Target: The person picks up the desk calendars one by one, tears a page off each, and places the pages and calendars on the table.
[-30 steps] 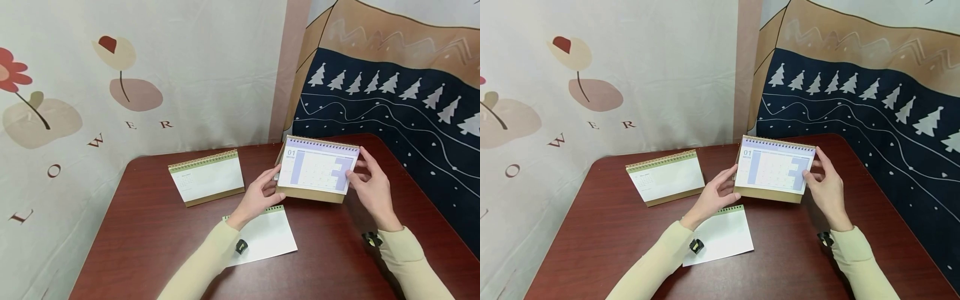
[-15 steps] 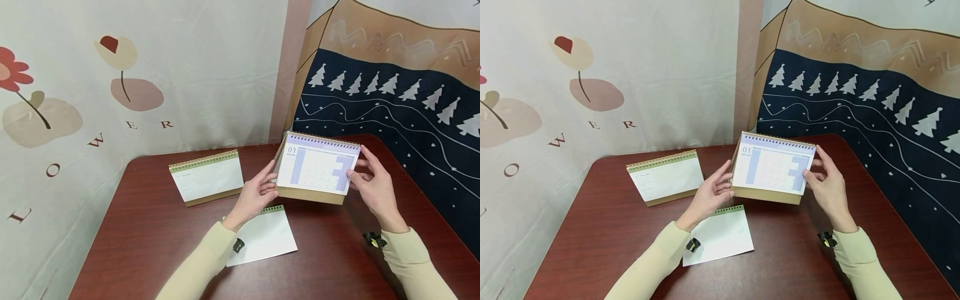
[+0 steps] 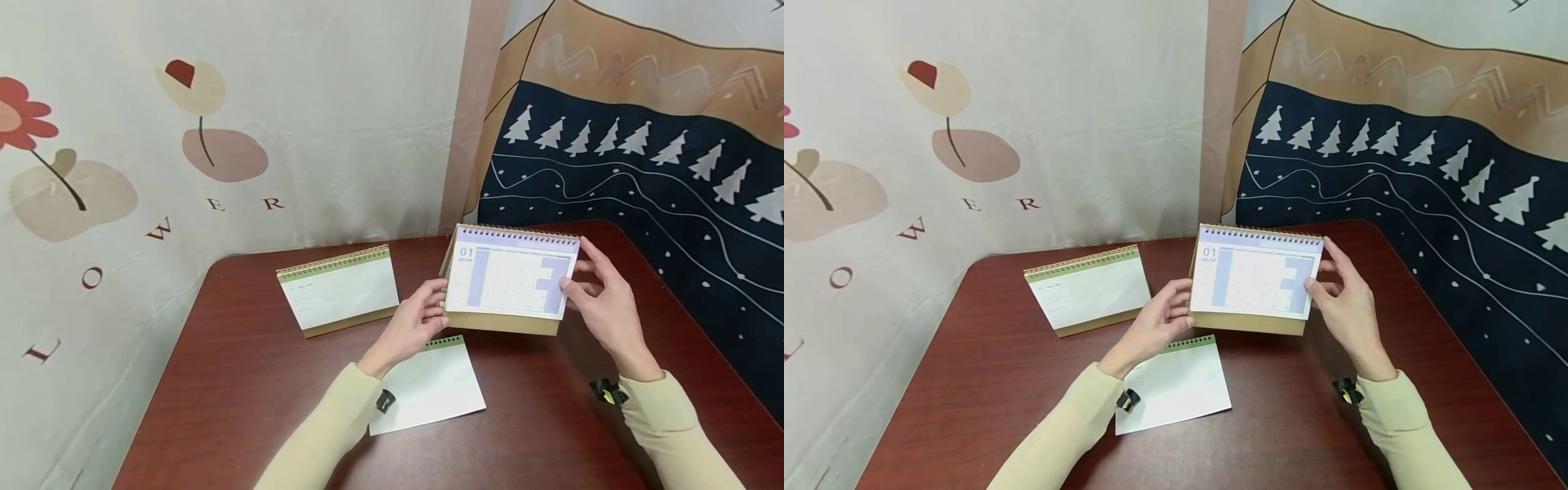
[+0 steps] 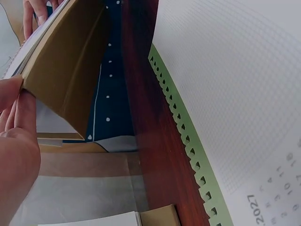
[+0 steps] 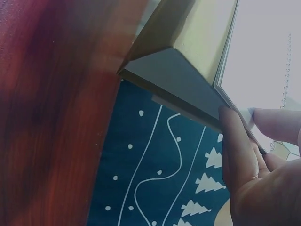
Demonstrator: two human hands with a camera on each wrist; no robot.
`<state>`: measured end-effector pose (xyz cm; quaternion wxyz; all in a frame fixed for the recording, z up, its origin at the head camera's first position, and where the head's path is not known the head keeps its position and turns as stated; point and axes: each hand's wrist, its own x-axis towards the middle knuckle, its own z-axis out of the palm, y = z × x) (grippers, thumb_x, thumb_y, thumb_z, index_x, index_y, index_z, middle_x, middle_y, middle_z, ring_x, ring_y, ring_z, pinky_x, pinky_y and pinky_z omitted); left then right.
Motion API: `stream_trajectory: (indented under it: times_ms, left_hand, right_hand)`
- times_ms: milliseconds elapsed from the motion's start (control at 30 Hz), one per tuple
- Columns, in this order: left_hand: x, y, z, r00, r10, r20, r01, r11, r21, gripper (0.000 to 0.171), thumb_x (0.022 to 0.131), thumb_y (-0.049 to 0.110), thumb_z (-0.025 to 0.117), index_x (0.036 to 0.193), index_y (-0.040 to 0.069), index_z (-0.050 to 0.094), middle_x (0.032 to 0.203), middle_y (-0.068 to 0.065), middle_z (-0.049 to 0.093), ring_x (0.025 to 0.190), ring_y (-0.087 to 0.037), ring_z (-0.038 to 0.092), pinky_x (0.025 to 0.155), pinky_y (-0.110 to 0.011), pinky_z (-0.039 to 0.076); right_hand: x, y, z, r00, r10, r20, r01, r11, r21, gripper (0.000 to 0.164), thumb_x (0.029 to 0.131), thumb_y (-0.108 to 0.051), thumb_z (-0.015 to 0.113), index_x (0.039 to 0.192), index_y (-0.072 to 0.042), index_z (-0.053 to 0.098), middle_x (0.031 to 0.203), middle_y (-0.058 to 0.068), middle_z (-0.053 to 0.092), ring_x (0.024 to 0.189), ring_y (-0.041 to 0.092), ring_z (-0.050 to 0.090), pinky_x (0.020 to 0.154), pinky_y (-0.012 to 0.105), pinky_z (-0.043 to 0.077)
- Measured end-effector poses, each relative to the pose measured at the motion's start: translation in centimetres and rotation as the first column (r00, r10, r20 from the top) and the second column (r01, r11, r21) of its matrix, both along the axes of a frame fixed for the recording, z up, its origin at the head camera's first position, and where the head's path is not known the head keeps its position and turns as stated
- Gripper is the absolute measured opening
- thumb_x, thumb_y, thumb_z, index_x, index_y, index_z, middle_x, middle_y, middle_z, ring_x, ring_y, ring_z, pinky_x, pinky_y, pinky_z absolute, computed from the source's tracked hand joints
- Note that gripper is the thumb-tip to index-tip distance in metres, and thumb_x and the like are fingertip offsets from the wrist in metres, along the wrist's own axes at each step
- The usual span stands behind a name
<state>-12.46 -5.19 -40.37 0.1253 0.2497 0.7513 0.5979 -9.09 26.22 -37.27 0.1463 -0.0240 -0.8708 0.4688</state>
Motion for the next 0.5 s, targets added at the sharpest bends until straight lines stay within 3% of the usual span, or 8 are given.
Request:
stream_trajectory:
  times_ms: [267, 500]
  left_hand:
    - [0.0, -0.05, 0.14, 0.999, 0.014, 0.036, -0.013, 0.999, -0.032, 0.065, 0.091, -0.006, 0.061, 0.15, 0.009, 0.038, 0.137, -0.022, 0.06, 0.118, -0.034, 0.065, 0.094, -0.032, 0.058]
    - [-0.13, 0.03, -0.11, 0.996, 0.008, 0.093, -0.008, 1.0, 0.007, 0.043, 0.091, -0.007, 0.062, 0.132, -0.004, 0.054, 0.128, -0.026, 0.065, 0.117, -0.035, 0.066, 0.093, -0.029, 0.057]
  right_hand:
    - [-0.06, -0.03, 0.2, 1.0, 0.011, 0.001, -0.011, 1.0, 0.021, 0.073, 0.098, -0.017, 0.062, 0.157, -0.036, 0.024, 0.13, 0.019, 0.055, 0.08, -0.013, 0.059, 0.068, 0.007, 0.054]
    - [-0.36, -0.05, 0.59, 1.0, 0.01, -0.001, -0.01, 0.998, 0.063, 0.07, 0.098, -0.019, 0.061, 0.158, -0.03, 0.026, 0.132, 0.022, 0.056, 0.082, -0.014, 0.056, 0.069, 0.003, 0.05]
